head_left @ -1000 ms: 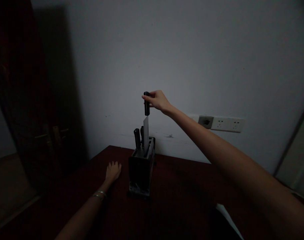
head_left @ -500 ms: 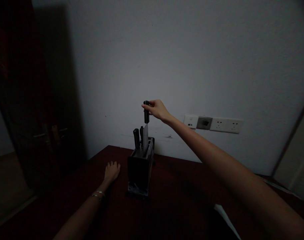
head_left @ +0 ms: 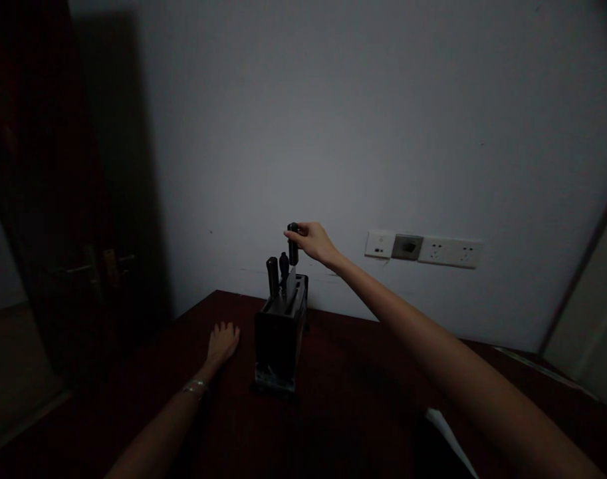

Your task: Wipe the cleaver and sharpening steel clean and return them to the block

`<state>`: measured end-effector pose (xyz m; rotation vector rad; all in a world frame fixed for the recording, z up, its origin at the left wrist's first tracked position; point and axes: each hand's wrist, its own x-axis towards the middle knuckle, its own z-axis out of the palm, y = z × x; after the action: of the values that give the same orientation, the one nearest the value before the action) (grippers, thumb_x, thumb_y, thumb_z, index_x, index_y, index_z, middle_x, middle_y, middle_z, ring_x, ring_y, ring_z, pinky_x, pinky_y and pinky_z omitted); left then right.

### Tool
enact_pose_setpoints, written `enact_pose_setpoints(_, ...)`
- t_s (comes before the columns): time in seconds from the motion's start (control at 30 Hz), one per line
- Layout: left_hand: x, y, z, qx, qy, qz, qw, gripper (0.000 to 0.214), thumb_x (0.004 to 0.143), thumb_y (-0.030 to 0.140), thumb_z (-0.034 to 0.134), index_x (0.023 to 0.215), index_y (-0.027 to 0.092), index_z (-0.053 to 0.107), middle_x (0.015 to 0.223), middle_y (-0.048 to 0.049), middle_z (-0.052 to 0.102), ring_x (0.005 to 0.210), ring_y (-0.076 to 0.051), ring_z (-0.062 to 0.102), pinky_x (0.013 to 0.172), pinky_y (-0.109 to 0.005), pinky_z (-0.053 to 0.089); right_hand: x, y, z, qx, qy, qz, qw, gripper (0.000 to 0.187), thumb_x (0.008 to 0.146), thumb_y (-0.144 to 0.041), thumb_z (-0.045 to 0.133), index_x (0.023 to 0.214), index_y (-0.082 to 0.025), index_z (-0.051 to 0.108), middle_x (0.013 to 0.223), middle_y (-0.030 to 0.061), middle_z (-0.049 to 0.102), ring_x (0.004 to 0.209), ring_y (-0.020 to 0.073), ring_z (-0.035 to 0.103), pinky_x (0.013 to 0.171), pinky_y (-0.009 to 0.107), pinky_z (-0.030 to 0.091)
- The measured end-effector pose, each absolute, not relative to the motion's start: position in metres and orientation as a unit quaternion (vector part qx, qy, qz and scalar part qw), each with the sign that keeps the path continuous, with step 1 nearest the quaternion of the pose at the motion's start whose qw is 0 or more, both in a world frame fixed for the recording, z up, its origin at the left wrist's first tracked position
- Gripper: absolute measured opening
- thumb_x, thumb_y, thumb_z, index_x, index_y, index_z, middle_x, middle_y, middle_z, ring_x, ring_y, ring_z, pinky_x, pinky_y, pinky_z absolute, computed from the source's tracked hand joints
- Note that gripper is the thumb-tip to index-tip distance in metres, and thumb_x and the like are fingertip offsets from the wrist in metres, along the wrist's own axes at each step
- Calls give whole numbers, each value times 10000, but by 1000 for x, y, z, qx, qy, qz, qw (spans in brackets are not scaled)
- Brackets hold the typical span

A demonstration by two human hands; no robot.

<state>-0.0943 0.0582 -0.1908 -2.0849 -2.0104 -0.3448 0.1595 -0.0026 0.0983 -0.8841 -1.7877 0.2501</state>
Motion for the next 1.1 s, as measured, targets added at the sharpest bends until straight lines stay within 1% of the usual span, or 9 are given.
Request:
enact_pose_setpoints(0.23, -96, 61, -193, -711, -685, -116, 112, 422, 883, 317, 265, 1029, 73, 578, 1089, -186, 566, 1049, -291, 494, 860, -382, 363, 161, -6, 78, -388, -743, 140, 527, 237, 741, -346, 587, 761, -115, 632, 663, 31, 613, 664, 146, 568, 634, 286, 453)
enact_pose_setpoints(0.43, -95, 60, -193, -707, -689, -119, 107, 412, 882, 311, 271, 1031, 82, 579, 1108, -185, 561, 1074, -294, 481, 878, -393, 351, 159, -9, 61, -385, -744, 168, 519, 239, 728, -355, 567, 721, -120, 608, 651, 16, 592, 617, 132, 538, 574, 258, 417)
enact_pose_setpoints(0.57, -95, 59, -191, -704, -692, -121, 104, 405, 883, 312, 274, 1023, 89, 583, 1102, -176, 566, 1070, -289, 485, 878, -389, 353, 159, -13, 52, -384, -745, 177, 516, 250, 726, -376, 556, 707, -130, 597, 652, 8, 583, 613, 126, 522, 564, 241, 398)
enact_pose_setpoints(0.93, -93, 54, -186, -708, -687, -125, 109, 401, 884, 304, 272, 1008, 82, 583, 1066, -183, 573, 1030, -272, 504, 854, -373, 366, 159, -13, 31, -397, -736, 181, 517, 227, 723, -361, 564, 715, -137, 599, 670, 17, 600, 662, 150, 545, 595, 249, 399)
enact_pose_setpoints(1.1, -94, 56, -187, -705, -690, -124, 105, 403, 883, 319, 276, 1007, 91, 584, 1079, -172, 573, 1034, -273, 502, 857, -372, 367, 158, -14, 25, -389, -735, 200, 518, 212, 729, -339, 560, 751, -133, 607, 716, 30, 629, 687, 157, 568, 613, 257, 425)
